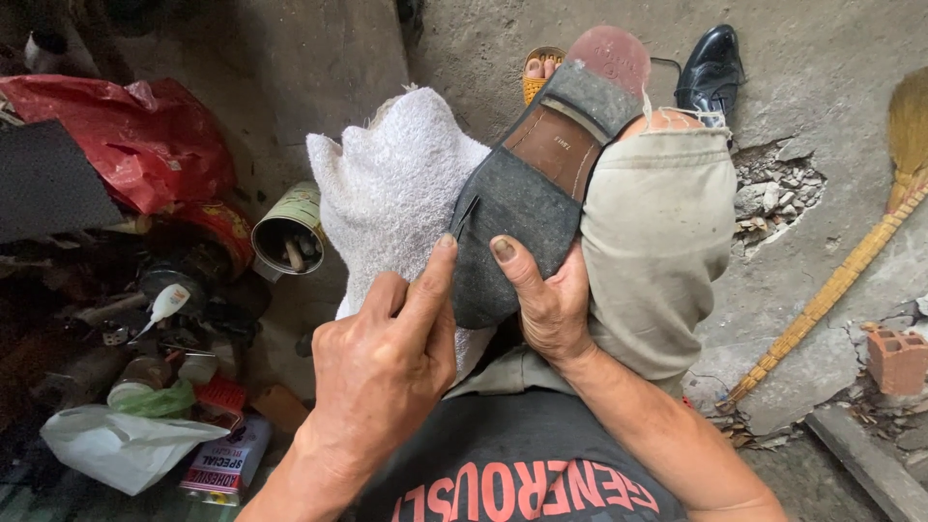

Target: The person uses a small metal tool to scrape and clean the soles of two black leather shoes. They hold each shoe on a white cloth on their lap, scrape the sole surface, flip the shoe to inspect the upper, and repeat the process on the second shoe.

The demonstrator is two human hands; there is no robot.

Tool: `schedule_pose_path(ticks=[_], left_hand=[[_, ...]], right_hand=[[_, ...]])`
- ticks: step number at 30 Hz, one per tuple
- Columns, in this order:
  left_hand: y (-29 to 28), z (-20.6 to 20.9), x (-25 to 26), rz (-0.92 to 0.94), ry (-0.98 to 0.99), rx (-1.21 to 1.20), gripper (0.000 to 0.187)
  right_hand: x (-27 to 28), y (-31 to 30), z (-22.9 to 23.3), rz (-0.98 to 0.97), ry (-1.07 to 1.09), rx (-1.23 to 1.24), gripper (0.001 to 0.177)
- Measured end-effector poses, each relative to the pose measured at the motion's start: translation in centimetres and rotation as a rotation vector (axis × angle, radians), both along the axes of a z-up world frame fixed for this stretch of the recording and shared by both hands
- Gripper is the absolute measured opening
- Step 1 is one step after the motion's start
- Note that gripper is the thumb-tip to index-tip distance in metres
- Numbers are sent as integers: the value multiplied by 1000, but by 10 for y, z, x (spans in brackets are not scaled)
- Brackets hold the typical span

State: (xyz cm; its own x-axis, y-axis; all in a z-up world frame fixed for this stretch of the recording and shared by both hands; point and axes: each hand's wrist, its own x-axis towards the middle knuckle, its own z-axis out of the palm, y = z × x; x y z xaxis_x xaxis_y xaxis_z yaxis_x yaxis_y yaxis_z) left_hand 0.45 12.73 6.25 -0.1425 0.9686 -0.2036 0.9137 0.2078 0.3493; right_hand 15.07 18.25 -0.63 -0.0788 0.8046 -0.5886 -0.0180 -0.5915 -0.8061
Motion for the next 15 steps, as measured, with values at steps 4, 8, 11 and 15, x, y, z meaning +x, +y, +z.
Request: schedule_pose_path(ticks=[4,8,11,15], left_hand=[[8,-1,-1,-9,14,6,45],[14,1,-2,-23,6,-10,45],[21,0,0,-19,8,-7,43],[25,-5,4,0,-32,-24,40]], right_hand=[[0,5,4,51,-26,24,55],[0,7,6,61,-24,31,54],[-1,10,8,67,-30,35,54],[0,11,6,66,27,59,53]])
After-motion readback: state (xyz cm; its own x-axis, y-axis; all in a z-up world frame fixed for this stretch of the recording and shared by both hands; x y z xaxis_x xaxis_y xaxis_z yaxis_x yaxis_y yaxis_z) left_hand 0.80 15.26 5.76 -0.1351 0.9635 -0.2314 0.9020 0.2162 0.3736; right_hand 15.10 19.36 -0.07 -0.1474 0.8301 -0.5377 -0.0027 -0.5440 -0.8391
